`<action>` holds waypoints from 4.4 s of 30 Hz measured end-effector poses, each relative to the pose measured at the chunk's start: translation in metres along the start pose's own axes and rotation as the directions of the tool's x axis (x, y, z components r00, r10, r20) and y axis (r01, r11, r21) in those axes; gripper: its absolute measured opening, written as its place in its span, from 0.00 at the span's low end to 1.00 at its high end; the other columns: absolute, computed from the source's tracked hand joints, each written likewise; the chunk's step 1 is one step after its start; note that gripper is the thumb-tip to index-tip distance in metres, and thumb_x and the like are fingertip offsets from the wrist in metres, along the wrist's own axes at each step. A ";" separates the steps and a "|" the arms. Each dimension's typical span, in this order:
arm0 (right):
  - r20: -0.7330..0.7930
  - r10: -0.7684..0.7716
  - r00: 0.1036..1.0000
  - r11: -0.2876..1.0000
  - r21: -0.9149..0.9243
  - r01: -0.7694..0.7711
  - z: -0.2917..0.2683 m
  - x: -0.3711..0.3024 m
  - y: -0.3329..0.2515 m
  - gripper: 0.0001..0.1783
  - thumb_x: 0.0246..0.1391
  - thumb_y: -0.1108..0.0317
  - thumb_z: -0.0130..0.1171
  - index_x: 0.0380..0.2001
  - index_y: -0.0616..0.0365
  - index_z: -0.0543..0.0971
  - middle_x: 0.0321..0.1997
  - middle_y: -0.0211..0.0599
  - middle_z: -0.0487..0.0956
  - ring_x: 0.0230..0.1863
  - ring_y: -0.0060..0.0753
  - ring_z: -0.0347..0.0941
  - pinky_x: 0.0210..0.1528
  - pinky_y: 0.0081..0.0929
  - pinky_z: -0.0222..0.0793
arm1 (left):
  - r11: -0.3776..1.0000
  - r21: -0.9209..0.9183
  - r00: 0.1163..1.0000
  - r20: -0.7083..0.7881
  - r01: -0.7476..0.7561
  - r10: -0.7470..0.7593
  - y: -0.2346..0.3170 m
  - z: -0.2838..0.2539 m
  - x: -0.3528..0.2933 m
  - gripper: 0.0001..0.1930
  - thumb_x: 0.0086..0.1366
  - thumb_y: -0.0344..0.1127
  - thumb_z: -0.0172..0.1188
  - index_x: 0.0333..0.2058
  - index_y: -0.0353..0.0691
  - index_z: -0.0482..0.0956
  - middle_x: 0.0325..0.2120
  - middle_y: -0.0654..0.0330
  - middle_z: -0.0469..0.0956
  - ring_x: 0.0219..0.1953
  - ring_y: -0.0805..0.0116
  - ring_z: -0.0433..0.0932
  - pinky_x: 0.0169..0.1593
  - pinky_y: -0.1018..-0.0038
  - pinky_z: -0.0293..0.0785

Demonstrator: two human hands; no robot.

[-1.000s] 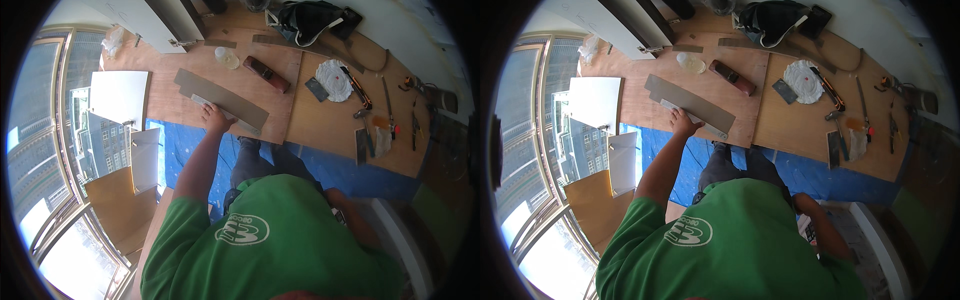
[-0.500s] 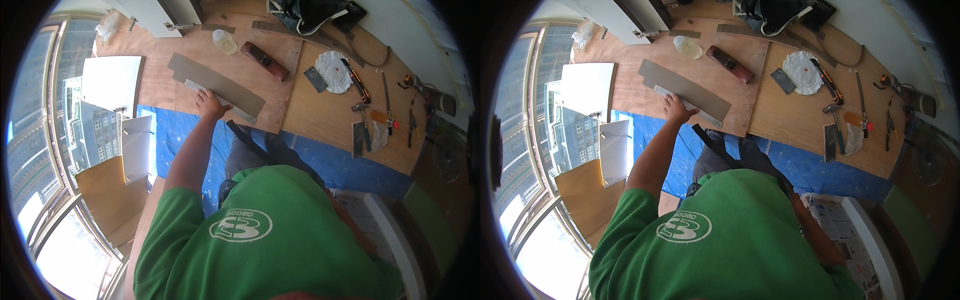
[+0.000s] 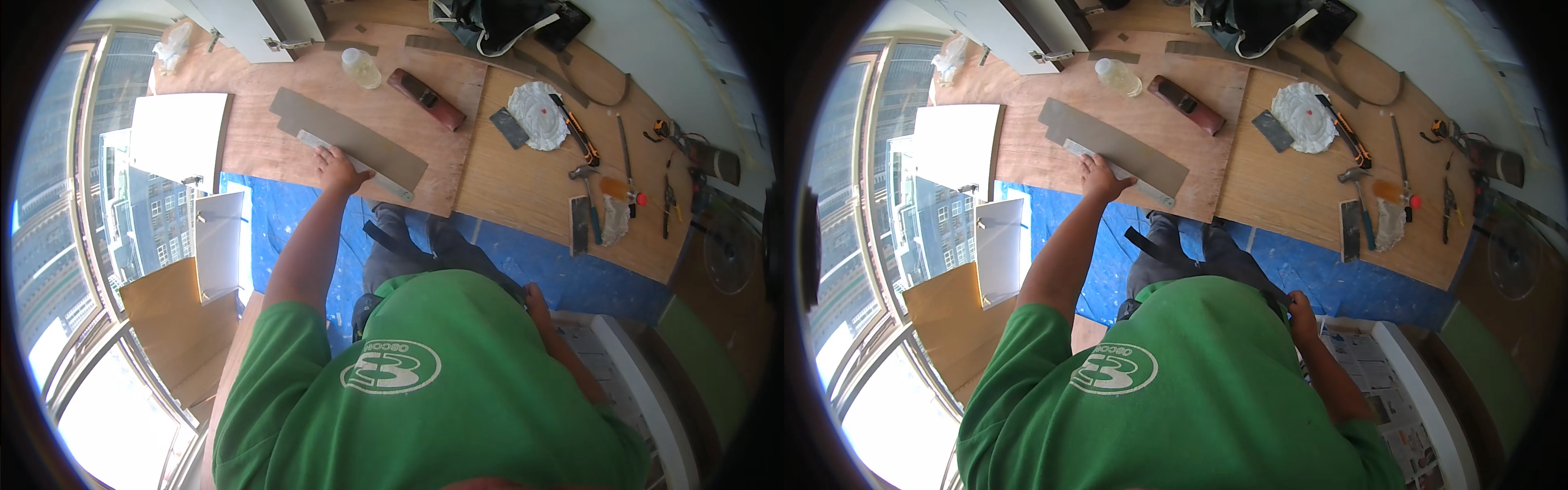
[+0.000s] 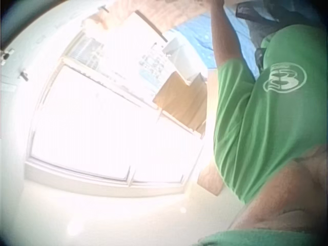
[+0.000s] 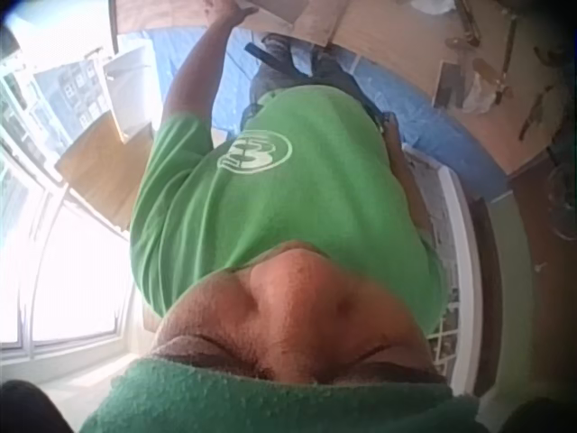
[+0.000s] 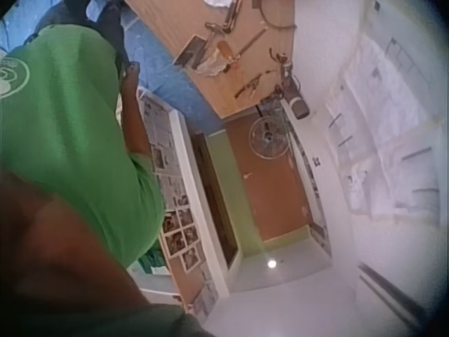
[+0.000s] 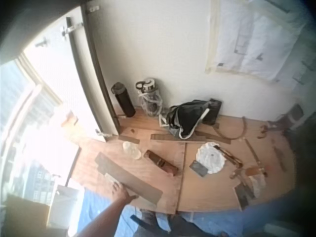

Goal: The person measures and marks a rectangular tile with a ruler and pencil, then uses a utility knife to score and snap the tile along the marked line.

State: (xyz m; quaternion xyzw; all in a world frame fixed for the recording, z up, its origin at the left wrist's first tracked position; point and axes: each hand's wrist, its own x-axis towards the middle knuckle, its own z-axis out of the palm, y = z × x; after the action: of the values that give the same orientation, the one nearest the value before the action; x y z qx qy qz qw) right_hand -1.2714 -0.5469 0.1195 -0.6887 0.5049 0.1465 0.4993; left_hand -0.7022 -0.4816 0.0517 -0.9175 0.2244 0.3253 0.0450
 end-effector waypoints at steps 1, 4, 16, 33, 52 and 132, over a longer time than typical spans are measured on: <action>0.011 0.086 0.996 0.992 0.091 -0.086 -0.001 -0.005 -0.004 0.16 0.61 0.64 0.58 0.48 0.62 0.79 0.47 0.45 0.76 0.48 0.44 0.74 0.52 0.35 0.68 | 1.000 0.001 1.000 -0.001 0.001 -0.001 -0.002 0.000 0.000 0.68 0.49 0.59 0.80 0.74 0.29 0.43 0.76 0.33 0.37 0.79 0.39 0.36 0.76 0.51 0.46; -0.012 0.160 0.987 0.987 0.034 -0.159 0.006 -0.018 0.019 0.13 0.61 0.68 0.56 0.46 0.63 0.79 0.43 0.44 0.75 0.44 0.43 0.74 0.51 0.34 0.67 | 1.000 -0.008 1.000 0.011 0.003 -0.003 0.001 0.000 0.000 0.68 0.49 0.59 0.80 0.74 0.29 0.43 0.76 0.34 0.36 0.79 0.40 0.36 0.77 0.52 0.46; -0.284 -0.339 0.897 0.896 0.192 0.399 -0.021 -0.059 -0.044 0.10 0.56 0.70 0.63 0.40 0.62 0.84 0.38 0.41 0.77 0.42 0.43 0.76 0.46 0.34 0.70 | 1.000 -0.011 1.000 0.003 -0.028 0.028 -0.004 0.007 0.004 0.71 0.49 0.60 0.79 0.74 0.28 0.39 0.76 0.33 0.36 0.79 0.40 0.36 0.76 0.51 0.49; -0.082 -0.329 0.941 0.943 0.027 0.332 -0.093 -0.086 -0.107 0.16 0.51 0.70 0.68 0.45 0.57 0.85 0.39 0.42 0.80 0.42 0.45 0.79 0.43 0.36 0.74 | 0.994 -0.093 0.998 -0.003 -0.056 0.055 -0.001 -0.006 -0.009 0.69 0.49 0.54 0.81 0.74 0.27 0.40 0.75 0.31 0.36 0.79 0.39 0.35 0.76 0.50 0.45; 0.132 0.114 0.985 0.936 0.317 -0.151 -0.102 -0.008 -0.108 0.14 0.64 0.71 0.60 0.51 0.62 0.82 0.43 0.38 0.85 0.39 0.32 0.81 0.43 0.33 0.78 | 0.996 -0.087 1.000 -0.014 -0.007 0.005 -0.013 0.002 0.000 0.73 0.45 0.58 0.83 0.75 0.32 0.38 0.76 0.35 0.34 0.79 0.41 0.34 0.76 0.48 0.47; 0.224 -0.403 0.887 0.811 -0.363 0.460 0.074 0.209 -0.222 0.09 0.63 0.59 0.56 0.36 0.52 0.75 0.30 0.51 0.82 0.35 0.64 0.79 0.37 0.60 0.72 | 0.994 -0.105 0.986 -0.167 -0.011 -0.007 -0.013 0.009 -0.011 0.66 0.43 0.64 0.79 0.74 0.39 0.53 0.77 0.44 0.43 0.79 0.46 0.40 0.76 0.49 0.45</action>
State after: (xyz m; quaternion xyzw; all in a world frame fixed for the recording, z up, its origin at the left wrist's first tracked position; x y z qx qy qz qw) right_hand -0.9690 -0.6015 0.0575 -0.8619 0.2581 0.1776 0.3988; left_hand -0.7096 -0.4634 0.0507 -0.9423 0.2110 0.2588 -0.0227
